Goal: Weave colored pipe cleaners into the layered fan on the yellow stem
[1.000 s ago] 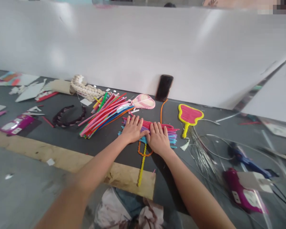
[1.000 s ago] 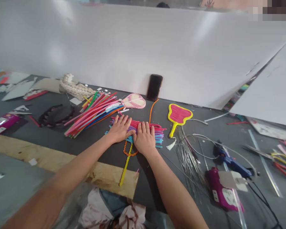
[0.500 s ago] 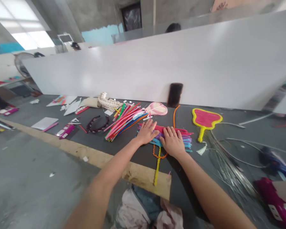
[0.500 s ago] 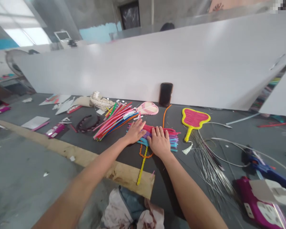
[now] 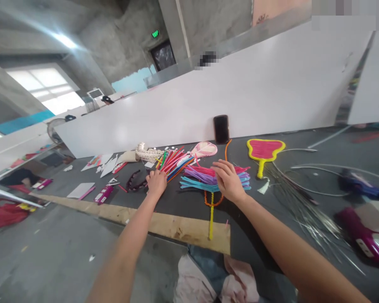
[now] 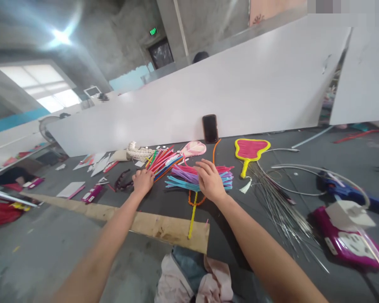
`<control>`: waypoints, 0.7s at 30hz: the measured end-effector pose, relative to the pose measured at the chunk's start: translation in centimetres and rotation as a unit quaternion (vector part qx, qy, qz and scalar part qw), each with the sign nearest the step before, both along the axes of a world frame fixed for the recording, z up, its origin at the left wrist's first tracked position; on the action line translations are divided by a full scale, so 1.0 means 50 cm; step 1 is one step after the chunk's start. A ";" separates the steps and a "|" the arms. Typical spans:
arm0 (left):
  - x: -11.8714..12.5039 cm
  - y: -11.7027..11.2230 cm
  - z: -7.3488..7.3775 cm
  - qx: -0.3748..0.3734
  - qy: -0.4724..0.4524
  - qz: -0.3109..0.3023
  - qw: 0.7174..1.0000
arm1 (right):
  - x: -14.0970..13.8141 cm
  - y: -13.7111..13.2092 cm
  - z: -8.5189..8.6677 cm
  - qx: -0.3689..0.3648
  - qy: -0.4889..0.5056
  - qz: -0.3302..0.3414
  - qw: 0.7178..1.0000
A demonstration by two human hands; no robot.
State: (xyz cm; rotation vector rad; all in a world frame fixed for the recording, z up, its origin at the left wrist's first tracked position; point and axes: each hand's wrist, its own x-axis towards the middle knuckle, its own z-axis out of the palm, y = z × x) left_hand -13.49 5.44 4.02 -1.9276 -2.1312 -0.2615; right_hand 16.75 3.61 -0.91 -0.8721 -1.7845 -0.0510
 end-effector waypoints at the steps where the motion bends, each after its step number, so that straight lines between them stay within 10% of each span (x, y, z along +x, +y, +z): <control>1: -0.003 0.003 0.003 0.009 -0.013 0.005 1.000 | 0.008 0.001 0.004 0.004 0.015 -0.004 1.000; 8: -0.011 0.030 0.092 0.132 -0.133 0.000 0.982 | 0.074 0.011 0.012 0.026 0.084 -0.145 0.985; 12: 0.044 0.010 0.141 0.180 -0.160 -0.041 0.970 | 0.060 -0.009 0.029 0.071 0.056 -0.103 0.991; 16: 0.157 -0.052 0.135 0.044 -0.110 -0.213 0.970 | 0.010 -0.055 0.066 0.129 -0.055 0.009 0.990; 21: 0.248 -0.122 0.096 -0.049 -0.134 -0.359 0.922 | 0.009 -0.098 0.085 0.050 -0.191 -0.041 0.980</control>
